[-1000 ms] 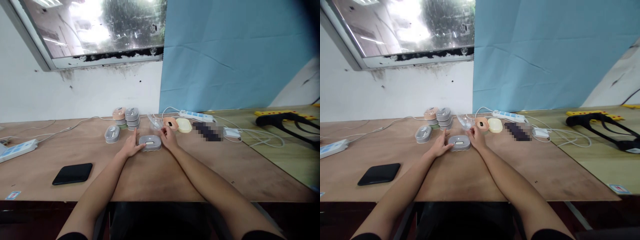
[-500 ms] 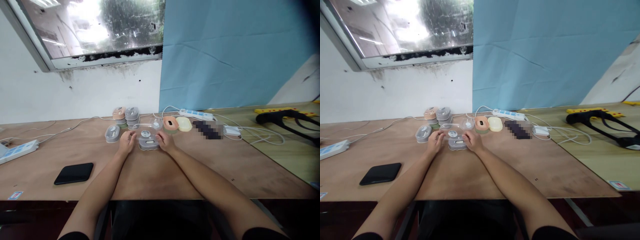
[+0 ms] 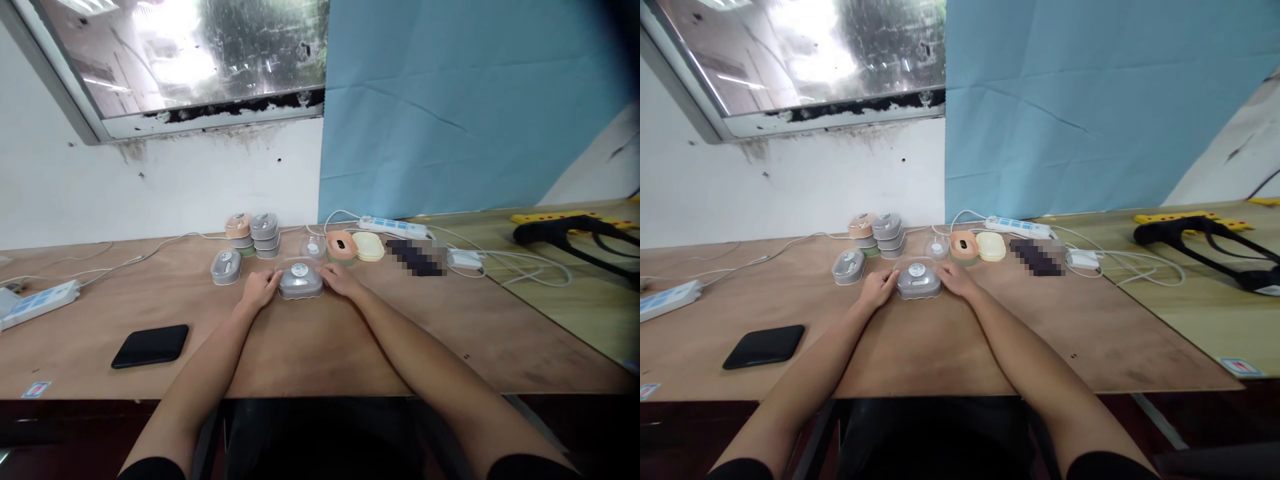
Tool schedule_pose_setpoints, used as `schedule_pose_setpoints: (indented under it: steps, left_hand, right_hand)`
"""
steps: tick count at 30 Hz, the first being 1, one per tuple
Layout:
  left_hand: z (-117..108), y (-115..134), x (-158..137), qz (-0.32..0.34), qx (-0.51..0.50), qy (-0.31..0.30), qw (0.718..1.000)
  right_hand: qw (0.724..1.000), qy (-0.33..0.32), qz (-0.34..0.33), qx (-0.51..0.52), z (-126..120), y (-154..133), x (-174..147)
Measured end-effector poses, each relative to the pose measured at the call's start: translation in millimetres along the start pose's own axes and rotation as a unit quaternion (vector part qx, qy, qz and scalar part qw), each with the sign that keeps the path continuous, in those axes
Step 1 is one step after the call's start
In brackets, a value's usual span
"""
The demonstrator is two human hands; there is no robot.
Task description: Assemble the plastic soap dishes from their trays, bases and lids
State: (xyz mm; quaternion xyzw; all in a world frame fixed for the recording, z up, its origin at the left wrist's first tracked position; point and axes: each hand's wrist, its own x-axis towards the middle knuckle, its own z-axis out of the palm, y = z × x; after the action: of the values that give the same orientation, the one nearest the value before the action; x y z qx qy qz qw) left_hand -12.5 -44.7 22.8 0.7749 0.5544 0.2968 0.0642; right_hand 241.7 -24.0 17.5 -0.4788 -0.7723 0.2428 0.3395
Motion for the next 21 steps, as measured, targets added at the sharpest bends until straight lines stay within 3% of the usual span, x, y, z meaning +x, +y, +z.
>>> schedule_pose_setpoints:
  steps: [4,12,21]
  left_hand:
    - [3,0,2,-0.005,0.007,-0.016,1.0]
    - [10,-4,5,-0.003,0.046,-0.044,0.998]
    - [8,-3,5,-0.01,0.051,-0.055,0.997]
  right_hand:
    - [0.998,-0.053,0.016,-0.005,-1,4,-1]
    - [0.998,-0.038,0.049,0.017,3,10,3]
    - [0.999,-0.01,0.019,-0.028,4,13,4]
